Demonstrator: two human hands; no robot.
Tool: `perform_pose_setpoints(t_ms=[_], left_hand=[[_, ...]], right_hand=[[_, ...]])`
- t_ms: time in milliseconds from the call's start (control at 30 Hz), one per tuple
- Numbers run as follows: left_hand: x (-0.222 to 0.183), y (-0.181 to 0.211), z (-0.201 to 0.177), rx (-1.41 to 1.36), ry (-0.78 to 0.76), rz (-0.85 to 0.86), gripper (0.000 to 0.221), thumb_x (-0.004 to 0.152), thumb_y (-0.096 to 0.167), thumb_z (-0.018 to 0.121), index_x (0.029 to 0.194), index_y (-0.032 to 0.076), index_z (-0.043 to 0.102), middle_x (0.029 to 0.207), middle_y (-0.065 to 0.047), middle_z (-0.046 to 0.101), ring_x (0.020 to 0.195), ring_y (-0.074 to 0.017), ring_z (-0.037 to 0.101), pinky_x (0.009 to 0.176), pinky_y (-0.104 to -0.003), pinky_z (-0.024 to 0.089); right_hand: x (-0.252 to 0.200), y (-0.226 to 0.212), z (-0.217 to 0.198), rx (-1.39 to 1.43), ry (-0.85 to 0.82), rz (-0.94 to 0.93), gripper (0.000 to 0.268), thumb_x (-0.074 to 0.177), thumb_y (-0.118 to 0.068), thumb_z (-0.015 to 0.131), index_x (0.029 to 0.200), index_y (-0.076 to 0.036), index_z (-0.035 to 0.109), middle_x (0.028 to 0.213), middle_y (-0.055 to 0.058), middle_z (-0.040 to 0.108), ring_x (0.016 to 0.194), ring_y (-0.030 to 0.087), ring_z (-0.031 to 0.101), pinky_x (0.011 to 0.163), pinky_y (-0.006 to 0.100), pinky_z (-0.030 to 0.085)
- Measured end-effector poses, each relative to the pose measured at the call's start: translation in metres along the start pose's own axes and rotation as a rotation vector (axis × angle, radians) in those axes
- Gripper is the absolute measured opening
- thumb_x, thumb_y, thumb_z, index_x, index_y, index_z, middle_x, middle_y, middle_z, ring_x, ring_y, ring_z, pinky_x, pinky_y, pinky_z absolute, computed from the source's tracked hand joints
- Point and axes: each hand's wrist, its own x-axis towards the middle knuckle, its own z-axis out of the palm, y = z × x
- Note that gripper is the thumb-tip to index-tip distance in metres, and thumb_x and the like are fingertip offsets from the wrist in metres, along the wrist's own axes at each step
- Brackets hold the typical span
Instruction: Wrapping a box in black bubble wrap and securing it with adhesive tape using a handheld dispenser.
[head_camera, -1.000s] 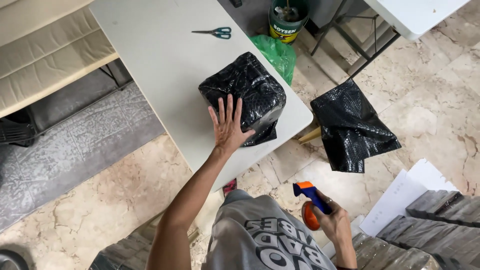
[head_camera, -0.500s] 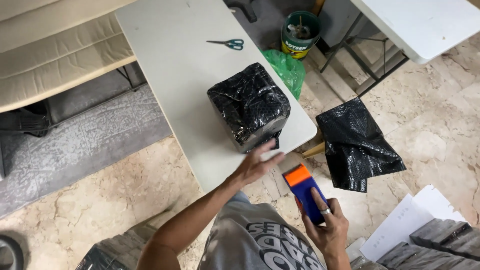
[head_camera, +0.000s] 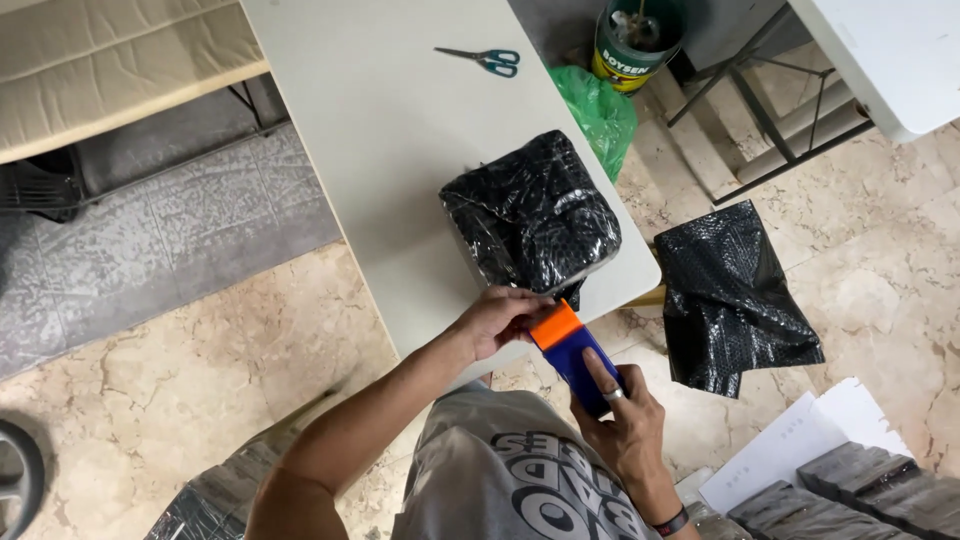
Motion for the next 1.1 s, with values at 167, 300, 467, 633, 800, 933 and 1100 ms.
perform_pose_setpoints(t_ms=[167, 300, 467, 633, 800, 933, 1100], left_hand=[[0.028, 0.077, -0.058, 0.179, 0.065, 0.49, 0.021, 0.086, 0.029, 0.08, 0.098, 0.012, 0.077, 0.083, -0.003, 0.078, 0.066, -0.0097, 0.068, 0.059, -0.022, 0.056], [0.08, 0.136, -0.098, 0.614, 0.374, 0.778, 0.013, 0.096, 0.019, 0.074, 0.107, 0.014, 0.08, 0.083, -0.004, 0.08, 0.071, -0.0103, 0.072, 0.064, -0.02, 0.057], [0.161, 0.129, -0.146, 0.868, 0.488, 0.728, 0.014, 0.085, 0.027, 0.079, 0.098, 0.029, 0.082, 0.086, 0.0, 0.08, 0.083, -0.0228, 0.077, 0.077, -0.037, 0.061], [0.156, 0.145, -0.182, 1.117, 0.569, 0.242, 0.064, 0.099, 0.043, 0.05, 0.159, 0.022, 0.037, 0.143, -0.017, 0.061, 0.135, -0.0385, 0.056, 0.112, -0.06, 0.039], [0.103, 0.114, -0.057, 1.449, 0.49, 0.916, 0.065, 0.108, 0.049, 0.052, 0.163, 0.02, 0.033, 0.163, -0.019, 0.038, 0.147, -0.0465, 0.038, 0.116, -0.072, 0.023], [0.077, 0.114, -0.036, 1.763, 0.335, 0.683, 0.066, 0.113, 0.055, 0.029, 0.167, 0.019, 0.021, 0.17, -0.022, 0.022, 0.154, -0.0471, 0.027, 0.122, -0.068, 0.018], [0.115, 0.096, -0.058, 1.775, 0.353, 0.705, 0.07, 0.112, 0.065, 0.02, 0.17, 0.027, 0.009, 0.174, -0.016, 0.009, 0.158, -0.0451, 0.016, 0.123, -0.069, 0.013]], right_hand=[[0.05, -0.013, 0.001, 0.014, -0.187, 0.122, 0.087, 0.085, -0.022, 0.081, 0.159, -0.026, 0.034, 0.1, 0.013, 0.058, 0.067, 0.029, 0.07, 0.064, 0.04, 0.072], [0.112, -0.034, 0.007, -0.083, -0.063, 0.077, 0.061, 0.085, -0.033, 0.08, 0.141, -0.022, 0.061, 0.085, 0.012, 0.06, 0.058, 0.031, 0.067, 0.05, 0.043, 0.059], [0.156, -0.049, 0.02, -0.183, -0.057, 0.13, 0.049, 0.083, -0.039, 0.078, 0.131, -0.032, 0.074, 0.071, 0.005, 0.056, 0.051, 0.035, 0.063, 0.045, 0.046, 0.05], [0.163, -0.054, 0.015, -0.2, -0.152, 0.206, 0.046, 0.082, -0.042, 0.078, 0.127, -0.032, 0.076, 0.07, 0.006, 0.058, 0.054, 0.039, 0.065, 0.047, 0.05, 0.049], [0.16, -0.049, 0.008, -0.19, -0.203, 0.208, 0.054, 0.079, -0.039, 0.077, 0.133, -0.034, 0.073, 0.07, 0.007, 0.057, 0.054, 0.038, 0.065, 0.048, 0.048, 0.049], [0.112, -0.025, -0.003, -0.259, -0.223, 0.208, 0.056, 0.08, -0.052, 0.076, 0.135, -0.042, 0.07, 0.071, 0.004, 0.057, 0.057, 0.037, 0.066, 0.047, 0.048, 0.05], [0.044, -0.025, -0.045, -0.321, -0.312, 0.279, 0.058, 0.077, -0.049, 0.076, 0.135, -0.043, 0.069, 0.071, 0.005, 0.059, 0.057, 0.038, 0.067, 0.051, 0.05, 0.052]])
